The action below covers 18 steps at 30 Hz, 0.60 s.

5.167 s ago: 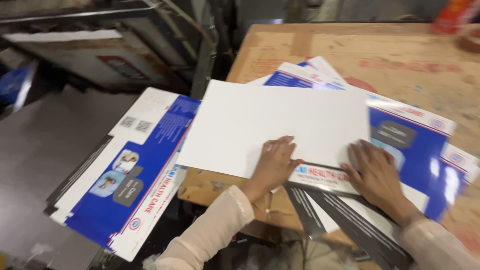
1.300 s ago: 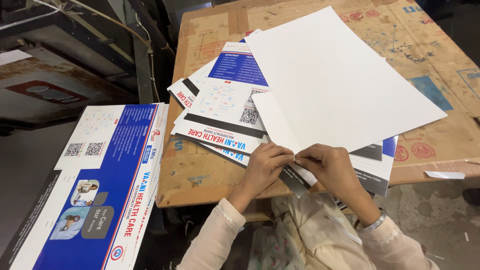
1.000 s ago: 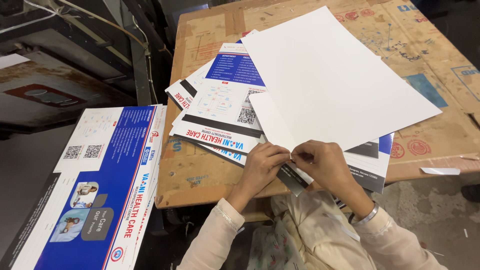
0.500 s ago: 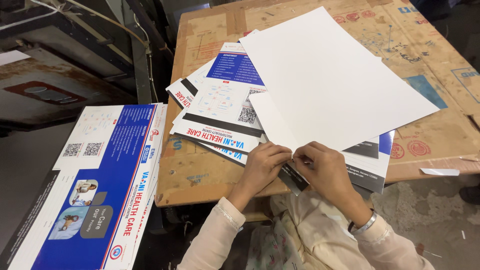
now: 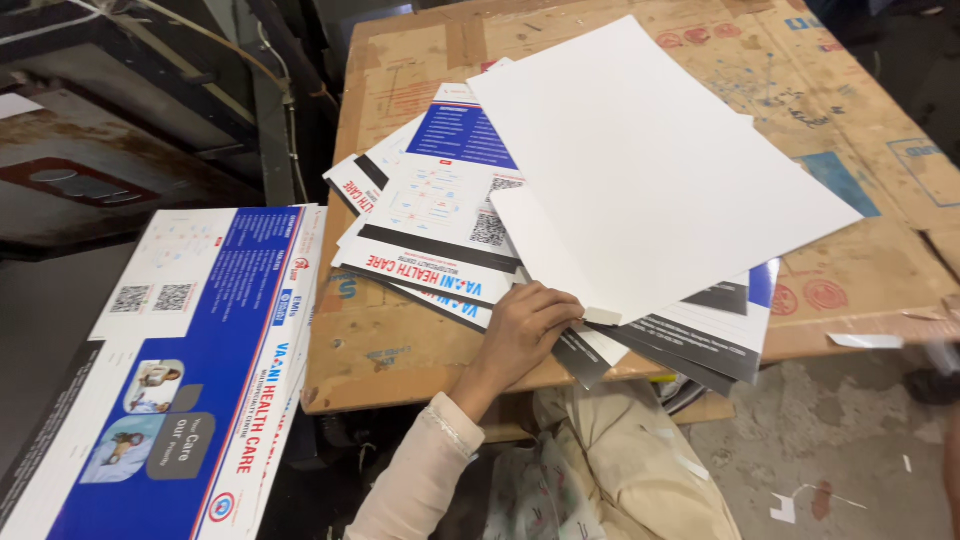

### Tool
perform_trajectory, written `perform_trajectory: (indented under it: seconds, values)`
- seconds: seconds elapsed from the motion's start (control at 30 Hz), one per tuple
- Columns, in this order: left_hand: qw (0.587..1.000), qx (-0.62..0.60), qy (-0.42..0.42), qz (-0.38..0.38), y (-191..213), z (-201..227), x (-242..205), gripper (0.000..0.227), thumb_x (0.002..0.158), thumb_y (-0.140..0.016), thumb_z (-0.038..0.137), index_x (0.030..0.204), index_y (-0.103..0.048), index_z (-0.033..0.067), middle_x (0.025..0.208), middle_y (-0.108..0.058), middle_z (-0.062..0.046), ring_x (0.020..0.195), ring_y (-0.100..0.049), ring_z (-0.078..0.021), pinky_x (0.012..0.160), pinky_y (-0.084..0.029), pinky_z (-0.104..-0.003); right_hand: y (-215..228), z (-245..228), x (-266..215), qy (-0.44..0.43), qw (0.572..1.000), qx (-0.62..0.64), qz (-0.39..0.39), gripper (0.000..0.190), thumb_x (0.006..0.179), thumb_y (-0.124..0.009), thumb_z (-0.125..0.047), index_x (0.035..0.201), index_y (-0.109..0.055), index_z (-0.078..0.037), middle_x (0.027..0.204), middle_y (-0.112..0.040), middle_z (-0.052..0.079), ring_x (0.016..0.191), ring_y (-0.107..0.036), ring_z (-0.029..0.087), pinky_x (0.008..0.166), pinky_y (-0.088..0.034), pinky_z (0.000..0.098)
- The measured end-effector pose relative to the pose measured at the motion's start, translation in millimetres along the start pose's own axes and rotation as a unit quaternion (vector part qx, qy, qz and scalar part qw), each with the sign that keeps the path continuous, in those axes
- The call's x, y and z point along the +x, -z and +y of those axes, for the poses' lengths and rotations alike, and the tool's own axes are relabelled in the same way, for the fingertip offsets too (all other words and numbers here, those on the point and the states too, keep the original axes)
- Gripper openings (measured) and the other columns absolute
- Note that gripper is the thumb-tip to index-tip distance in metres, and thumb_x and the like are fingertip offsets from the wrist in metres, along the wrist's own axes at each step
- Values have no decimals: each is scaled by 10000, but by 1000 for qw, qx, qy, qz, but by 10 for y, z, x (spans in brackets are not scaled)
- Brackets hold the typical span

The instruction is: The person assembles printed brochures by folding them in half and applying a strip of adhesive tape to the center crease. They repeatedly pick up a folded brochure, smooth it, apply the tape, and place the finished item onto a growing stack on the table.

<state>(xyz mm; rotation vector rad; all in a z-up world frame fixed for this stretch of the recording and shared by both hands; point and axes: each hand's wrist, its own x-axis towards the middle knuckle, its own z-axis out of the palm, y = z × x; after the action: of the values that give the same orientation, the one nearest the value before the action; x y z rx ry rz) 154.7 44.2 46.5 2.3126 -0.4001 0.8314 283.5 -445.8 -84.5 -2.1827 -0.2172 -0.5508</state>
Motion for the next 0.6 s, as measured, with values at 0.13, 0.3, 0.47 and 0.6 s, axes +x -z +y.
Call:
perform_trajectory:
  seconds: [0.13,0.3,0.47,0.6]
  values:
    - [1000,10,-14,7,-2,49,19,141,845,-778,73,981,-745,78,1022,-749,-19,925,-673,-226,810,-520,-369,89,-391,-272,134,982,-130,5,221,957,-606,-18,1163,-666,-71,1075,-672,94,966,-638,222,860,-517,333]
    - [997,45,-45,34,14,229,-26,182,834,-755,28,1013,-740,60,1044,-745,-40,949,-680,-229,865,-514,-383,-742,-2299,-567,218,972,-57,-63,274,831,-756,-112,1103,-790,-130,993,-752,58,838,-697,255,721,-553,379]
    - [995,78,-52,41,-9,529,-171,192,837,-736,19,1023,-738,68,1054,-743,-30,933,-677,-220,857,-486,-372,-962,-2967,-485,234,971,-31,-26,147,819,-799,-134,948,-766,-73,888,-724,52,820,-671,257,741,-502,402]
    - [993,100,-56,-18,-57,757,-102,242,834,-722,66,1075,-707,84,1102,-733,-30,971,-669,-223,923,-483,-381,-916,-2857,-484,228,972,-29,-37,168,808,-772,-100,973,-763,-68,923,-712,56,870,-648,269,762,-507,396]
